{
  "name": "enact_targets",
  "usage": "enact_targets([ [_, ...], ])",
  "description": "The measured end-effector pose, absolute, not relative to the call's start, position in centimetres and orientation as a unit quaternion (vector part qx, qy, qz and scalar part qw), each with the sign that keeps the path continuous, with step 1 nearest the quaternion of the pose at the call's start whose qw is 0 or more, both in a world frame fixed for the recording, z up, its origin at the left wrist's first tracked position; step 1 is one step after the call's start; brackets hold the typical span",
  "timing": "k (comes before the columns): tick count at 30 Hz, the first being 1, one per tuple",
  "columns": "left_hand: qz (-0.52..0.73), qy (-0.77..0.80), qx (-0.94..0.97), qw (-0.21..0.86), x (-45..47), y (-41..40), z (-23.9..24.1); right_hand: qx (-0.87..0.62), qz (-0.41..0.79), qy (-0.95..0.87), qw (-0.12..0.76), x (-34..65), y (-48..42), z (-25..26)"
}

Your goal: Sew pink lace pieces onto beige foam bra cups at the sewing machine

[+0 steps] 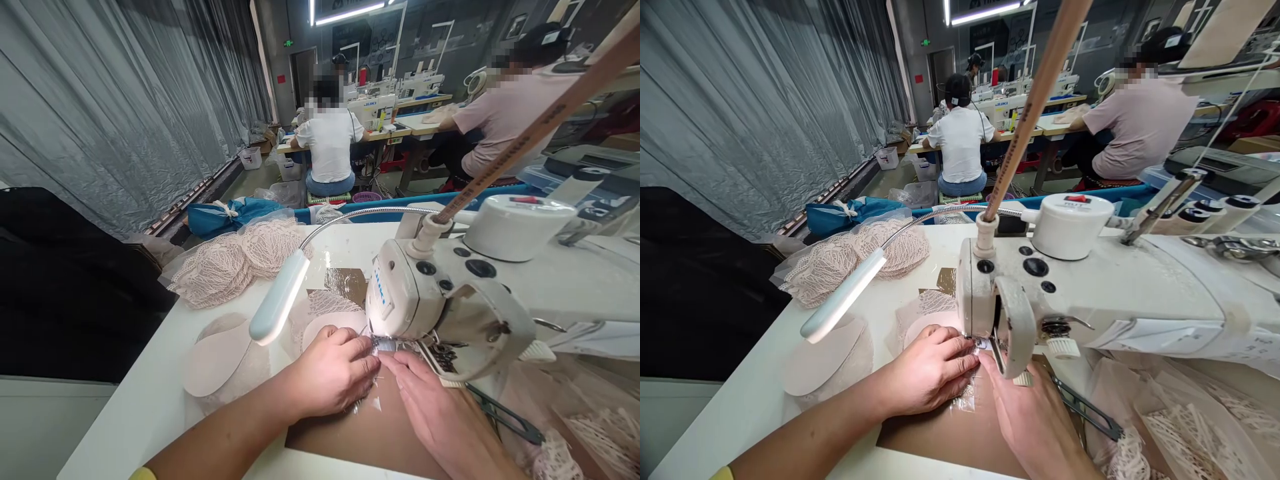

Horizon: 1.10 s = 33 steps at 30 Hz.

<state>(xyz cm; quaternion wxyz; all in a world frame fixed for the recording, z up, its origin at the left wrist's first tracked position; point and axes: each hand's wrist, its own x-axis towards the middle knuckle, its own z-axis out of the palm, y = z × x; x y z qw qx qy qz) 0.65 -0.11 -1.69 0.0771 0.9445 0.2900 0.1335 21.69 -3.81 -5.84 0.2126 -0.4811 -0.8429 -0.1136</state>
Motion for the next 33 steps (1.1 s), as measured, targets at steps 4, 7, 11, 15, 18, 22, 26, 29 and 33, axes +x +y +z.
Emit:
enact_targets([
  [4, 0.133, 0.294, 0.944, 0.068, 0.8, -0.2, -1.7, -0.474, -0.124, -0.848, 0.202, 21.8, -3.9, -5.7],
  [7, 0.133, 0.298, 0.942, 0.073, 0.7, -0.2, -1.6, -0.471, -0.123, -0.850, 0.203, 21.8, -3.9, -5.6],
  [11, 0.137, 0.289, 0.941, 0.107, 0.0, 0.1, -1.4, -0.478, -0.098, -0.849, 0.205, 21.9, -4.0, -5.6],
  [15, 0.144, 0.263, 0.943, 0.145, -0.9, 0.3, -1.1, -0.448, -0.033, -0.862, 0.233, 21.9, -4.2, -4.8],
  [18, 0.148, 0.248, 0.946, 0.146, -1.2, 0.4, -1.1, -0.409, 0.015, -0.874, 0.261, 21.7, -4.3, -3.9],
  [22, 0.139, 0.241, 0.951, 0.134, -1.2, 0.4, -1.1, -0.387, 0.013, -0.881, 0.272, 21.5, -4.3, -3.5],
  [26, 0.128, 0.246, 0.954, 0.112, -1.0, 0.4, -1.2, -0.395, 0.030, -0.882, 0.254, 21.2, -4.6, -4.4],
  [29, 0.128, 0.233, 0.960, 0.083, -0.7, 0.4, -1.3, -0.410, 0.046, -0.877, 0.246, 20.9, -4.8, -4.9],
  [33, 0.118, 0.223, 0.966, 0.048, -0.4, 0.5, -1.6, -0.420, 0.043, -0.875, 0.238, 20.5, -4.7, -4.1],
])
